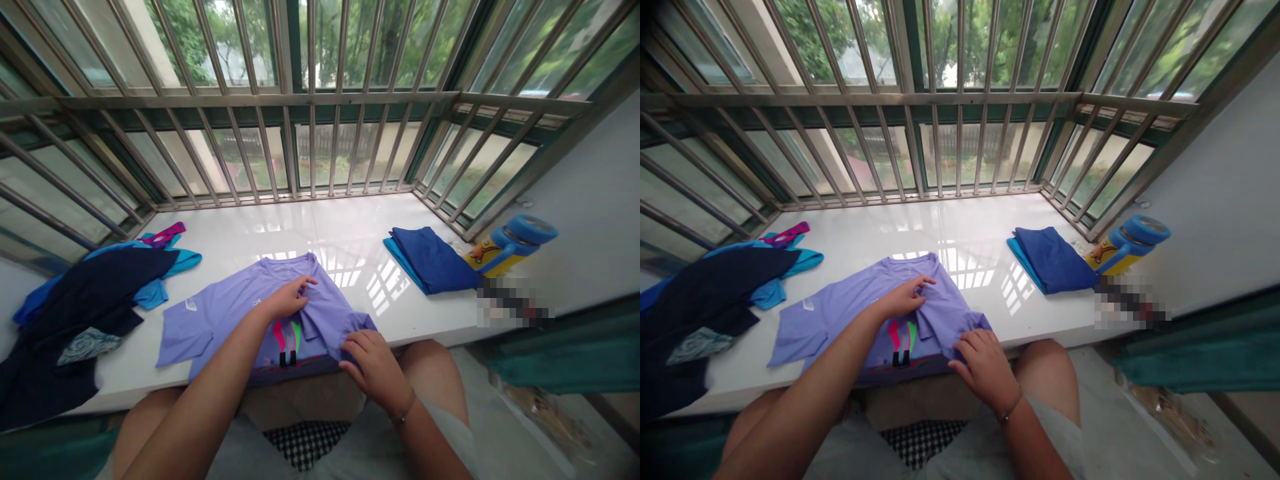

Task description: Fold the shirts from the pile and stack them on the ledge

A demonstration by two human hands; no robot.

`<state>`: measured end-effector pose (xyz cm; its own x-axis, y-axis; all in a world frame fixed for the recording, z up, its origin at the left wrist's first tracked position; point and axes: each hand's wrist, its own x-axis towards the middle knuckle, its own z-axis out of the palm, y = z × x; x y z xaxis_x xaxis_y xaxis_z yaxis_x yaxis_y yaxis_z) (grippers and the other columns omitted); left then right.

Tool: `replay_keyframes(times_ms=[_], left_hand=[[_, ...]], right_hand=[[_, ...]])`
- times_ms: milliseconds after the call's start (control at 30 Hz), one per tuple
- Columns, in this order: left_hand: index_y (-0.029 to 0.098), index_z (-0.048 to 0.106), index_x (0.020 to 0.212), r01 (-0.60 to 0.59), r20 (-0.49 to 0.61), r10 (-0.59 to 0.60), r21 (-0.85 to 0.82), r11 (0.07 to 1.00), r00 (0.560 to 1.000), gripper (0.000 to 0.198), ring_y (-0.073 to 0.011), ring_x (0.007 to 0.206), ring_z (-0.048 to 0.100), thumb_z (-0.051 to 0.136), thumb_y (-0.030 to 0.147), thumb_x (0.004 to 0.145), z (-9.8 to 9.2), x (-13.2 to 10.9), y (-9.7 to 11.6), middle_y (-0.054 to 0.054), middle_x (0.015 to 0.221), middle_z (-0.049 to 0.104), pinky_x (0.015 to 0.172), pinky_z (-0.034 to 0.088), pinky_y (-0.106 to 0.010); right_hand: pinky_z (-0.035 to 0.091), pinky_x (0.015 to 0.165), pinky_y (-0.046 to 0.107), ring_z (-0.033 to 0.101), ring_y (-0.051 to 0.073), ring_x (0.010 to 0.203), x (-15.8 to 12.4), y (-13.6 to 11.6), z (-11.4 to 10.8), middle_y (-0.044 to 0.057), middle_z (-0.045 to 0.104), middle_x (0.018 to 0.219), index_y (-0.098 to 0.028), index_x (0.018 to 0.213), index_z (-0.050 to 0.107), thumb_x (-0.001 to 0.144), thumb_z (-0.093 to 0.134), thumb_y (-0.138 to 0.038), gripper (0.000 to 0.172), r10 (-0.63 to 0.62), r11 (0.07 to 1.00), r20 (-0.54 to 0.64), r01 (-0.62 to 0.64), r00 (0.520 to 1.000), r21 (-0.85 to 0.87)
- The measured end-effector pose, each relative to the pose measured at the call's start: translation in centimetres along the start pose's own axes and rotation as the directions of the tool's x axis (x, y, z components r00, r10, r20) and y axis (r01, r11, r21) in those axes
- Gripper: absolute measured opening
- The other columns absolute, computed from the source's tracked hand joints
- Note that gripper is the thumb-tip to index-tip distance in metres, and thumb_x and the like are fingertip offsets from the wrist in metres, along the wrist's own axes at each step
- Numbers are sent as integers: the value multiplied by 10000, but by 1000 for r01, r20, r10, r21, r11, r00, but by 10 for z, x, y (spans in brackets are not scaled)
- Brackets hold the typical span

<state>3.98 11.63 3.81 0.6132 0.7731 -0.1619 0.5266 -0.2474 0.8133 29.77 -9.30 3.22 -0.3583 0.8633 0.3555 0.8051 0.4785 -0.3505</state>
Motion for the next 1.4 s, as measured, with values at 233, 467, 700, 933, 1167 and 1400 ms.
replay_keyframes(times_ms=[233,467,700,933,1167,1400], left_hand=[[222,631,1424,67,-55,-67,-5,998,996,609,-180,788,649,763,446,873,3,-10,9,-91,1226,662,736,557,-325],[314,558,1552,-7,44,9,-53,999,999,866,-173,848,627,875,306,746,14,-40,16,-90,1374,641,800,560,-338],[338,516,1607,131,200,-98,-159,978,975,930,-99,691,548,788,229,724,-13,-48,27,-64,1322,612,652,495,-268],[261,701,1418,72,14,-76,164,984,997,639,-208,876,690,821,386,803,-19,-41,20,-85,1230,654,902,600,-397],[210,790,1188,-227,-89,281,385,895,956,299,-311,1343,637,536,269,1042,18,12,34,-146,1376,719,1225,462,-498],[240,734,1383,-224,6,258,514,828,966,402,-361,1418,601,526,209,1040,38,51,43,-141,1519,671,1281,351,-657]], right_hand=[[454,847,388,653,250,918,-3,10,-3,71,730,958,-217,1044,709,1128,547,-343,222,269,957,-101,-278,958,-84],[523,942,451,653,321,1135,-5,-7,-2,74,711,1265,-276,1285,684,850,926,-318,500,179,982,117,-170,977,-85],[527,972,439,642,277,1121,-6,-5,3,81,703,1252,-259,1219,705,985,666,-131,270,184,982,77,-181,980,-48],[541,947,419,660,261,1064,-5,-3,1,85,717,1153,-245,1164,702,1073,588,-223,147,181,983,4,-181,984,31],[553,942,416,654,268,1035,7,16,-9,109,716,1177,-236,1294,711,1025,493,-80,379,279,951,-110,-290,954,-104],[541,918,383,659,261,1030,19,44,-18,92,716,1149,-250,1193,775,984,594,-122,304,328,919,-47,-330,944,-215]])
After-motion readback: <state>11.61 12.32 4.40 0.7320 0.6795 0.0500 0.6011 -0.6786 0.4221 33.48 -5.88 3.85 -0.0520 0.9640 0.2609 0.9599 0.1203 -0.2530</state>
